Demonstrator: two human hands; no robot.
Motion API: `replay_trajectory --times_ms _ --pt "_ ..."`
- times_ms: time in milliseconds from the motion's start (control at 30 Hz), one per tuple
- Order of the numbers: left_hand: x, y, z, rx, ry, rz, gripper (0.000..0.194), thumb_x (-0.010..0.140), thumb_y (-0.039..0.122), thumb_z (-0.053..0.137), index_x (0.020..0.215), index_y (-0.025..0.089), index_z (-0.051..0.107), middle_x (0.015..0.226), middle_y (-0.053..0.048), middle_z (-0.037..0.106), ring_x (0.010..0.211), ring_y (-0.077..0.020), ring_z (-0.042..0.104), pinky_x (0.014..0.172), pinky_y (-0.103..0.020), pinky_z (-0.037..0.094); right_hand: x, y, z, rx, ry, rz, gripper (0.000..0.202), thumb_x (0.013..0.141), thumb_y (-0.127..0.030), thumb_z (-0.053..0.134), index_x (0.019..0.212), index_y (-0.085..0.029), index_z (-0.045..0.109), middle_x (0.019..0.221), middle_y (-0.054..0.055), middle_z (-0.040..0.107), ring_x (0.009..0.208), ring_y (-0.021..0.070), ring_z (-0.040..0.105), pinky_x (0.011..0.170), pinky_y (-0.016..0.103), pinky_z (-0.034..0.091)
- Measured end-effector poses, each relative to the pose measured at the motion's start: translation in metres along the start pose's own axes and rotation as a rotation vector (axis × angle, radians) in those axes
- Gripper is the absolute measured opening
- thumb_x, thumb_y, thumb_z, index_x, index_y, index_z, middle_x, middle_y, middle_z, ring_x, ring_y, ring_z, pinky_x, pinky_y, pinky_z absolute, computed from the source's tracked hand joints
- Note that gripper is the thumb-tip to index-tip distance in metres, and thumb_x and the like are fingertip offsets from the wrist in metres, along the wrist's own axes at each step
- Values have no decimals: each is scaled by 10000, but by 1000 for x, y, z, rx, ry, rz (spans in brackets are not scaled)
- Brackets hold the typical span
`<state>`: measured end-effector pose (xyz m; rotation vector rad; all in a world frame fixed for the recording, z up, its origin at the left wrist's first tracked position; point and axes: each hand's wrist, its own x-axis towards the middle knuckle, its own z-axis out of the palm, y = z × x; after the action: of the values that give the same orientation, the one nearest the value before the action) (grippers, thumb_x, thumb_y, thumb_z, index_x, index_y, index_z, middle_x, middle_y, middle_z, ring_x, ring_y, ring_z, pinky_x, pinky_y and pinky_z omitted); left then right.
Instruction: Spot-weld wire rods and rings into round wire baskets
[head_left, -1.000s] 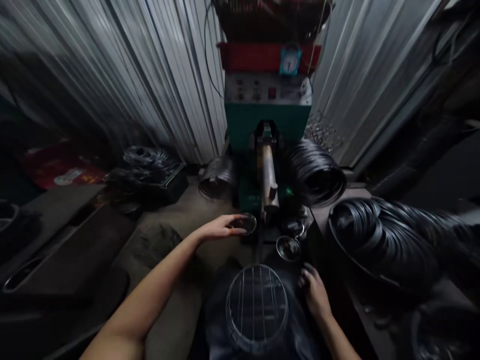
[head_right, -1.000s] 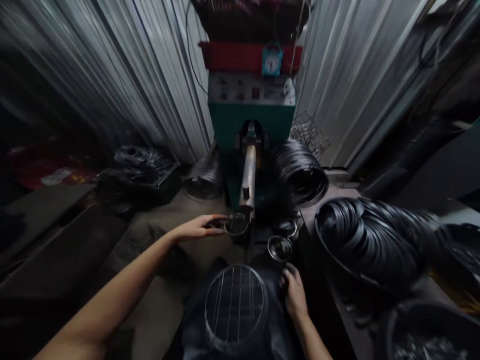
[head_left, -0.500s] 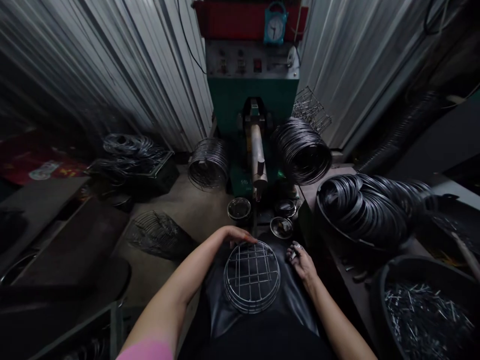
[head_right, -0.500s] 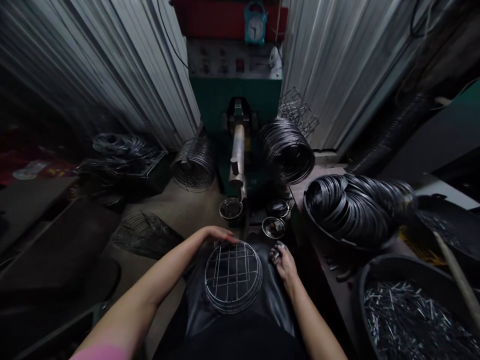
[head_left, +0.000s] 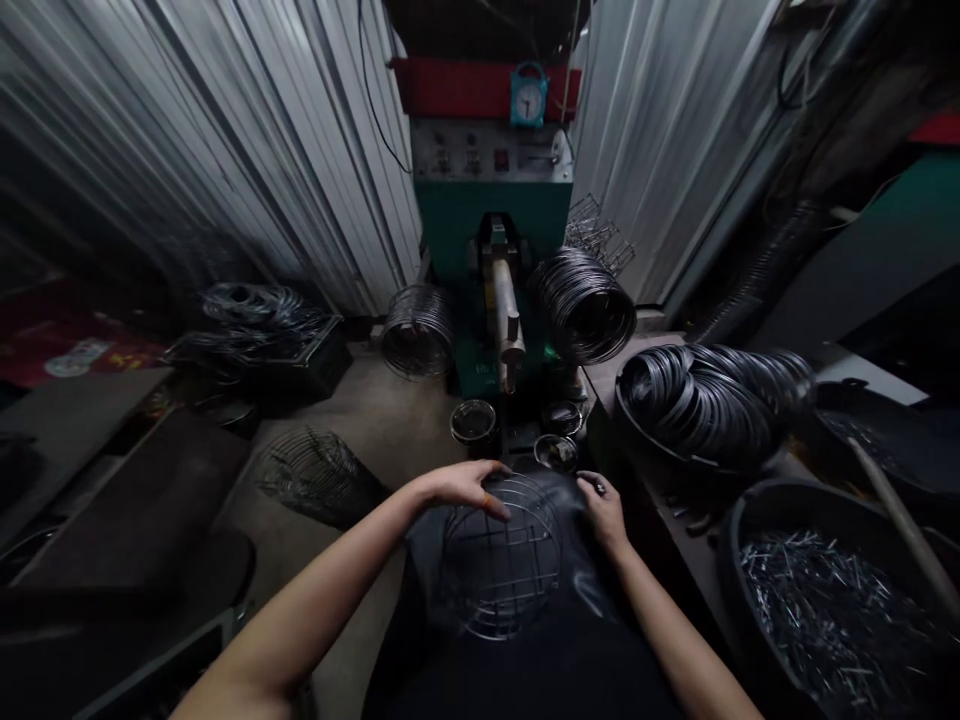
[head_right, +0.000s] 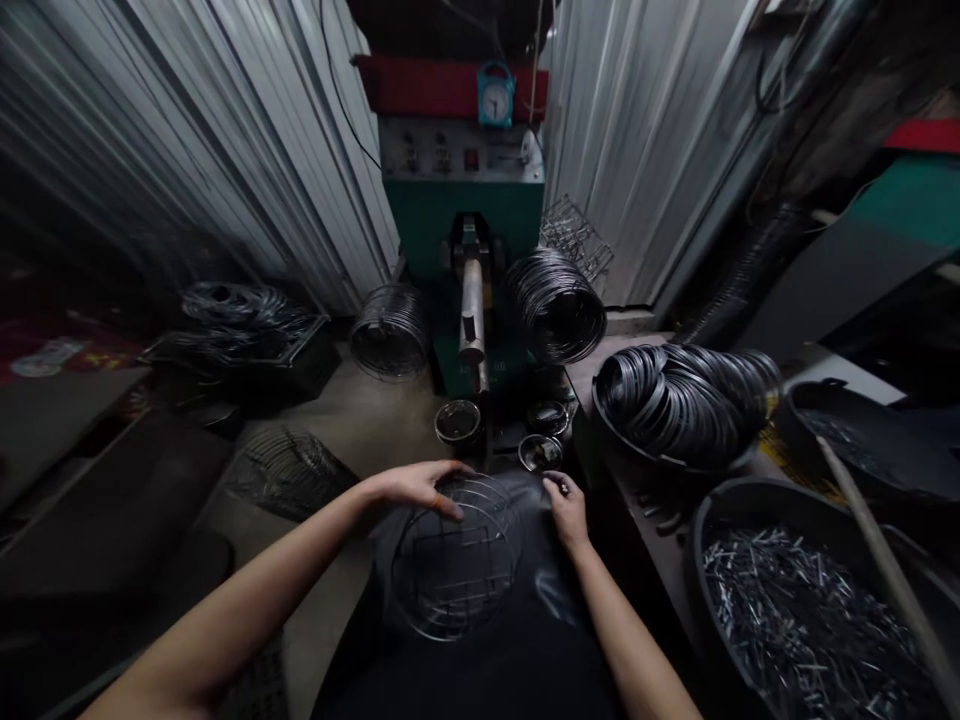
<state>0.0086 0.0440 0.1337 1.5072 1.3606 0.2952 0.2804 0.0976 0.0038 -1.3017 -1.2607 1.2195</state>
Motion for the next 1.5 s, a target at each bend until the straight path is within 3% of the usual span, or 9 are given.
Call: replay_trajectory --times_ms 133,233,400,500,633,833,1100,1267,1500 --pt "-43 18 19 49 212 -61 714 506 404 763 1140 156 550 1083 -81 645 1015 -273 592 880 -342 458 -25 18 -10 -319 -98 -157 256 669 -430 588 737 -199 673 757 54 679 745 217 605 726 330 460" --pt "-70 27 22 168 393 33 690 496 378 762 1111 146 549 1131 -100 586 1060 -275 555 933 -367 439 -32 10 -16 -384 -165 -174 237 671 -416 577 721 -205 673 716 45 669 699 215 602 701 333 459" --pt "-81 34 16 427 808 259 659 526 290 736 1137 147 535 1293 -132 440 1229 -306 410 1048 -411 342 -36 -82 -9 -283 -329 -241 256 677 -391 625 840 -199 667 767 21 668 734 190 598 688 294 464" --pt "-68 35 18 519 911 253 651 522 276 741 1125 138 538 1293 -159 440 1241 -336 385 1051 -467 305 -40 -141 4 -353 -480 -310 295 623 -280 689 902 -211 620 716 -29 628 666 149 563 622 246 442" --pt "-47 38 34 597 887 271 628 531 275 735 1116 151 544 1310 -176 446 1237 -355 385 1047 -521 259 -37 -168 32 -537 -584 -331 308 559 -155 689 843 -210 583 659 -60 586 613 126 531 554 215 402" --pt "-23 39 41 601 861 294 605 538 245 706 1118 173 548 1294 -156 480 1227 -323 416 1023 -477 305 -31 -137 61 -578 -299 -499 164 685 -142 579 835 -208 563 701 -20 610 657 148 574 620 239 430" --pt "4 22 19 468 788 233 628 536 280 727 1126 157 554 1297 -154 481 1237 -308 425 1013 -443 363 0 -121 51 -462 -712 -649 183 809 -164 530 946 -174 651 910 58 676 869 176 625 778 287 477" --pt "18 13 7 414 793 228 621 519 271 739 1110 185 569 1276 -119 498 1215 -313 451 1008 -443 392 21 -117 56 -604 -742 -721 253 750 -106 618 994 -166 645 912 74 669 851 183 632 757 290 493" --pt "40 -5 -10 328 789 261 617 510 264 737 1096 165 573 1259 -129 498 1180 -318 486 991 -451 427 44 -106 70 -525 -726 -814 156 794 -111 583 917 -169 660 858 63 677 799 157 650 721 254 515"
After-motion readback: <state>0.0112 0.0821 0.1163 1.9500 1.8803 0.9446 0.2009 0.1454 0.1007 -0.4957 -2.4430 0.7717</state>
